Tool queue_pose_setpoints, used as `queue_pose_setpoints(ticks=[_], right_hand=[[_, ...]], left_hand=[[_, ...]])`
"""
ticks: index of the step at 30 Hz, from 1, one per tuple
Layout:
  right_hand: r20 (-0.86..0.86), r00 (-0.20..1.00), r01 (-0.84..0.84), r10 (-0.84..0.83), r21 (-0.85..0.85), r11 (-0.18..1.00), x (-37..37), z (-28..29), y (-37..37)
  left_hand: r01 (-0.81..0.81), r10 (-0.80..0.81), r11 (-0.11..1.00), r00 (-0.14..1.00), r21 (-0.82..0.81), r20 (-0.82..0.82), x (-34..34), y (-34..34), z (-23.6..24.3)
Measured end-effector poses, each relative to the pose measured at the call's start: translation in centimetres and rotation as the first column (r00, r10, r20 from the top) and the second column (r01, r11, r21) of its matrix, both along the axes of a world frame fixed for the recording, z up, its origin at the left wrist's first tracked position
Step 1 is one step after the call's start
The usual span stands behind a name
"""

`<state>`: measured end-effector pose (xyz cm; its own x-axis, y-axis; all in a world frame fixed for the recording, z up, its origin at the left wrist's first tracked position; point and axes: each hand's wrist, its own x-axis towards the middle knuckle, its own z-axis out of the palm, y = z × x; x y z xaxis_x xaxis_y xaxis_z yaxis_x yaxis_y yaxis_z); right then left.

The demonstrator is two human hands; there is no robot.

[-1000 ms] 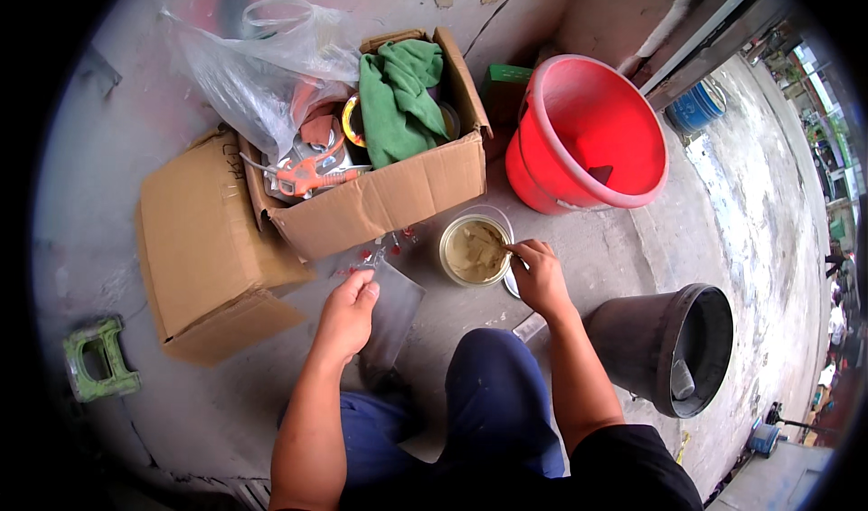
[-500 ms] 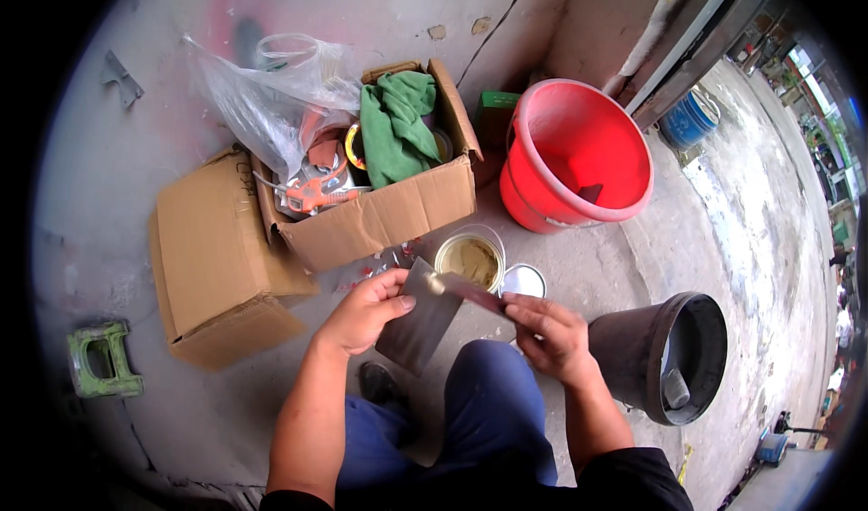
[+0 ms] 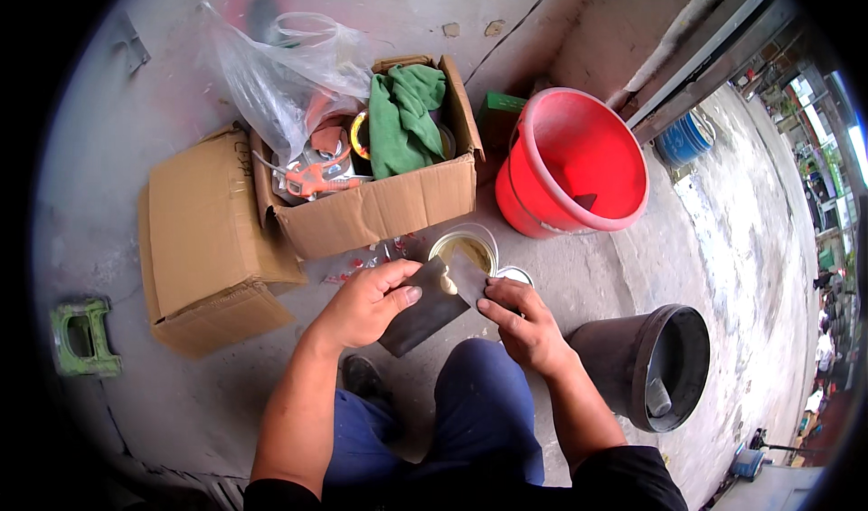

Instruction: The person scoops body filler from a can onto a spreader and mixes it with a second spreader. They then apply and smooth the filler over a damaged area on the rear bumper of a white car.

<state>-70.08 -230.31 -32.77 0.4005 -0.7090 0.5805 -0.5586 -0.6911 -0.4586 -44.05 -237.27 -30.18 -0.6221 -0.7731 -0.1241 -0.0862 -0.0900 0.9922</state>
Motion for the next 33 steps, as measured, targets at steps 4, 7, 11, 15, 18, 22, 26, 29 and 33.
queue_pose_setpoints(ticks=[4, 7, 11, 15, 18, 22, 26, 29, 33], right_hand=[[-0.074, 0.997, 0.012, -0.011, 0.005, 1.0, -0.3, -0.3, -0.4], [-0.198, 0.98, 0.009, -0.008, 0.005, 1.0, -0.8, 0.0, -0.7], [0.106, 0.963, 0.23, -0.249, 0.165, 0.959, -2.0, -2.9, -0.1], [0.631, 0.465, 0.084, -0.621, 0.667, 0.74, -3.5, -3.3, 0.5], [0.381, 0.631, 0.309, -0.676, 0.675, 0.669, -4.6, -3.3, -0.2], [-0.173, 0.77, 0.595, -0.615, 0.544, 0.592, -4.7, -4.0, -2.1], [-0.474, 0.814, 0.563, -0.337, 0.501, 0.657, -4.5, -7.6, -5.9], [-0.606, 0.764, 0.572, -0.22, 0.479, 0.666, -4.0, -10.1, -8.2], [-0.692, 0.714, 0.55, -0.103, 0.465, 0.694, -2.0, -10.7, -10.4]], left_hand=[[-0.08, 0.092, 0.99, 0.991, -0.113, 0.099, 0.6, 0.0, 0.1], [-0.132, 0.157, 0.965, 0.983, -0.224, 0.094, 0.6, 0.1, 0.3], [-0.234, 0.266, 0.881, 0.964, -0.411, 0.021, 0.4, 0.2, 0.6], [-0.369, 0.418, 0.792, 0.909, -0.486, -0.008, 0.3, 0.8, 0.1], [-0.474, 0.466, 0.83, 0.879, -0.292, -0.102, 0.8, 0.7, -1.0], [-0.523, 0.477, 0.827, 0.847, -0.208, -0.236, 0.2, 0.2, -1.2], [-0.526, 0.475, 0.83, 0.84, -0.183, -0.261, 0.0, 0.3, -1.2], [-0.536, 0.483, 0.822, 0.835, -0.193, -0.265, -0.2, 0.4, -1.4], [-0.567, 0.509, 0.794, 0.818, -0.221, -0.267, 0.3, 0.9, -1.4]])
